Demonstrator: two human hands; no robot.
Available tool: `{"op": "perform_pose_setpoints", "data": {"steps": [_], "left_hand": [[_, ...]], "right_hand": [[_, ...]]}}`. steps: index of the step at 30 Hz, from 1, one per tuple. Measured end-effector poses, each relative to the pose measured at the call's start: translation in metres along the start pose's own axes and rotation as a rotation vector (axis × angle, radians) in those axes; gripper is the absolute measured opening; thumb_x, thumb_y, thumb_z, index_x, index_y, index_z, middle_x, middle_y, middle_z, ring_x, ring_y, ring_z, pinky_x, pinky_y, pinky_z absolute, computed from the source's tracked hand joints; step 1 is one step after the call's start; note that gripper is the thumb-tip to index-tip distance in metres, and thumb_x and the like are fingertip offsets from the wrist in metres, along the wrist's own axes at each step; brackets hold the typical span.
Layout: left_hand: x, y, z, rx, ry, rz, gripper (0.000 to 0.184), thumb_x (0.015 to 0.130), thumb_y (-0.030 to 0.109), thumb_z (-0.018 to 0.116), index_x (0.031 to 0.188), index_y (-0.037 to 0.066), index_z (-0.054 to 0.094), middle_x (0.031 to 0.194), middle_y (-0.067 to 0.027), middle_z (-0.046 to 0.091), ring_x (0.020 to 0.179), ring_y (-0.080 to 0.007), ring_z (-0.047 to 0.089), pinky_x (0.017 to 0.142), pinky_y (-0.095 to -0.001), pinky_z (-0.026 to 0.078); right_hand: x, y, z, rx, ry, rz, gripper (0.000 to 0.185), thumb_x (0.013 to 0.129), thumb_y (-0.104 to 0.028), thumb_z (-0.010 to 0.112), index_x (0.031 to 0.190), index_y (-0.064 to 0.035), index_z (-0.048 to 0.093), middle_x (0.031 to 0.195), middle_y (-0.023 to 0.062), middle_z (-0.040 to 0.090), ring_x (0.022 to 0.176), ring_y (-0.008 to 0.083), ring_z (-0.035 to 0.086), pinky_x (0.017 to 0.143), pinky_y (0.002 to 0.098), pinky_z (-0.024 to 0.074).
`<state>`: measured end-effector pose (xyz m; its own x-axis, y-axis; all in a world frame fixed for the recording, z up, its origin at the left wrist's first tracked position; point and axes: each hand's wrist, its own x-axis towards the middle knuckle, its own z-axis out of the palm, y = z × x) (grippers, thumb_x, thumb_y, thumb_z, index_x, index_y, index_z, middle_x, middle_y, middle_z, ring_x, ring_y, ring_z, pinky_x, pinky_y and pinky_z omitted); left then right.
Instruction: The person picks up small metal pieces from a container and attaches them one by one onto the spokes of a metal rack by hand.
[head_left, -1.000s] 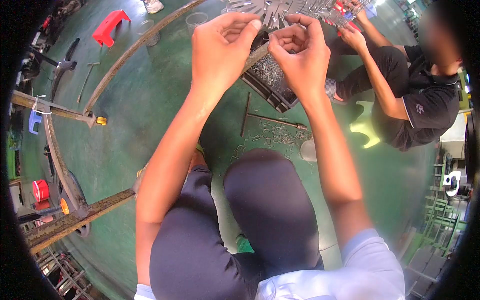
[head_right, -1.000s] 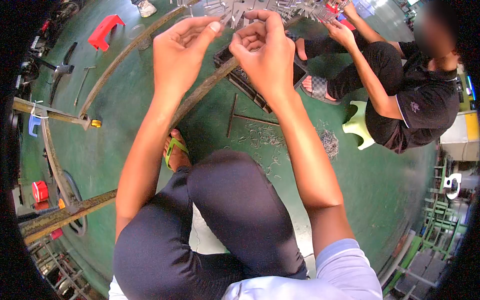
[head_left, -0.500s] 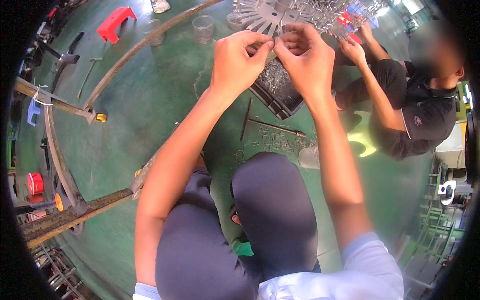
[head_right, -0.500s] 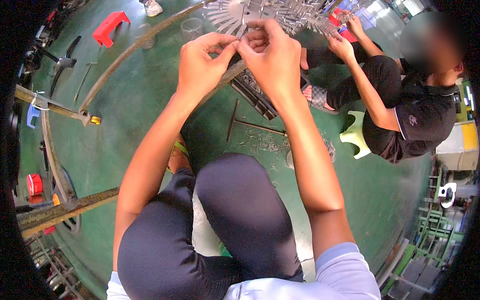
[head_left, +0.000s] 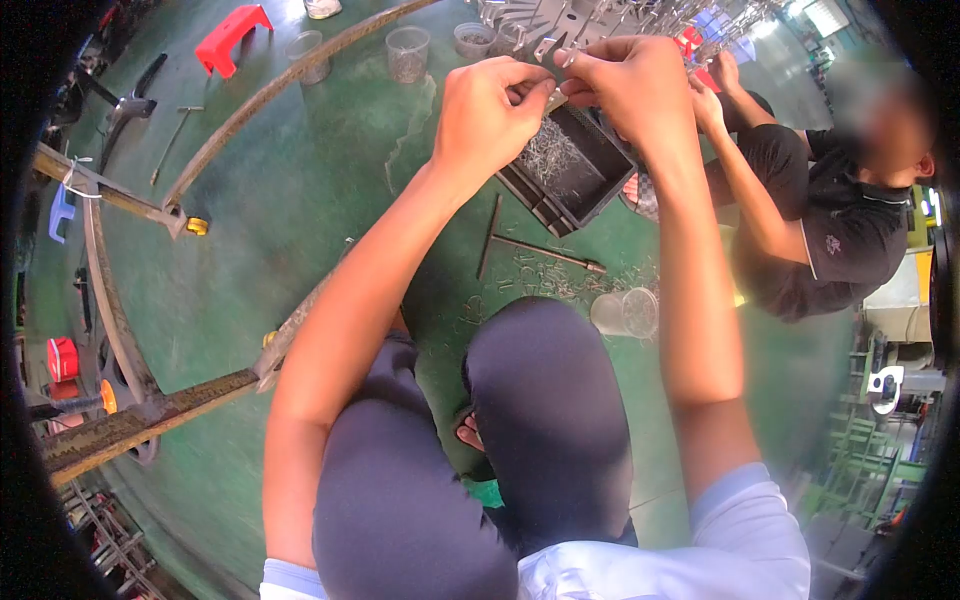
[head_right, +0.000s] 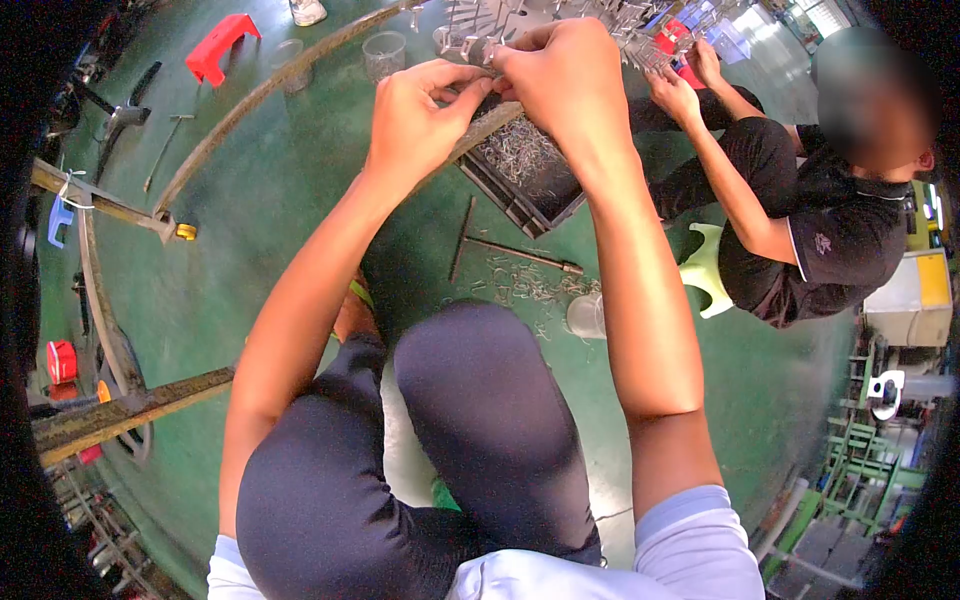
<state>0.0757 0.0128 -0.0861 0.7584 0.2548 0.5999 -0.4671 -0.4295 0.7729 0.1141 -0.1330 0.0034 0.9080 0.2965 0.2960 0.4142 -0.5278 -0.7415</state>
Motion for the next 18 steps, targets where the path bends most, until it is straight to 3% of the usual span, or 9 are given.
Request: {"op": "perform_pose_setpoints", "data": {"steps": [3, 6, 9, 12, 18], "left_hand": [[0.001, 0.001, 0.003, -0.020, -0.019, -0.044, 0.020, 0.087, 0.016, 0.078, 0.098, -0.001, 0.079, 0.090, -0.0129, 0.078, 0.076, -0.0182, 0.073, 0.070, -0.0301, 0.057], [0.007, -0.007, 0.005, -0.112, -0.176, -0.286, 0.030, 0.090, 0.017, 0.076, 0.109, -0.005, 0.073, 0.098, -0.0147, 0.078, 0.084, -0.0204, 0.074, 0.075, -0.0307, 0.058], [0.017, -0.017, 0.011, -0.640, -0.123, -0.699, 0.041, 0.094, 0.019, 0.073, 0.122, -0.009, 0.062, 0.114, -0.0194, 0.072, 0.101, -0.0263, 0.072, 0.087, -0.0346, 0.060], [0.034, -0.028, 0.010, -1.036, -0.109, -0.800, 0.046, 0.098, 0.021, 0.069, 0.129, -0.010, 0.054, 0.125, -0.0223, 0.066, 0.115, -0.0312, 0.067, 0.099, -0.0401, 0.058], [0.036, -0.026, 0.012, -1.057, -0.124, -0.851, 0.043, 0.101, 0.025, 0.067, 0.127, -0.008, 0.057, 0.124, -0.0237, 0.066, 0.114, -0.0331, 0.067, 0.100, -0.0410, 0.058]], "right_hand": [[-0.002, -0.003, -0.003, -0.015, 0.001, 0.023, 0.025, 0.084, -0.019, 0.075, 0.088, 0.0054, 0.079, 0.069, 0.0117, 0.075, 0.064, 0.0158, 0.074, 0.062, 0.0308, 0.0579], [0.007, 0.008, -0.007, -0.053, 0.020, -0.007, 0.025, 0.083, -0.020, 0.075, 0.086, 0.0048, 0.079, 0.068, 0.0109, 0.075, 0.063, 0.0154, 0.073, 0.061, 0.0307, 0.0574], [0.012, 0.013, -0.008, -0.090, 0.058, -0.009, 0.026, 0.082, -0.023, 0.076, 0.084, 0.0028, 0.080, 0.065, 0.0100, 0.073, 0.061, 0.0151, 0.073, 0.061, 0.0305, 0.0568], [0.016, 0.017, -0.007, -0.146, 0.083, -0.021, 0.027, 0.080, -0.026, 0.075, 0.082, 0.0003, 0.081, 0.062, 0.0089, 0.072, 0.060, 0.0150, 0.072, 0.061, 0.0310, 0.0565], [0.010, 0.013, -0.006, -0.097, 0.102, -0.007, 0.026, 0.081, -0.022, 0.074, 0.084, 0.0028, 0.080, 0.062, 0.0098, 0.072, 0.059, 0.0150, 0.072, 0.060, 0.0302, 0.0578]]}}
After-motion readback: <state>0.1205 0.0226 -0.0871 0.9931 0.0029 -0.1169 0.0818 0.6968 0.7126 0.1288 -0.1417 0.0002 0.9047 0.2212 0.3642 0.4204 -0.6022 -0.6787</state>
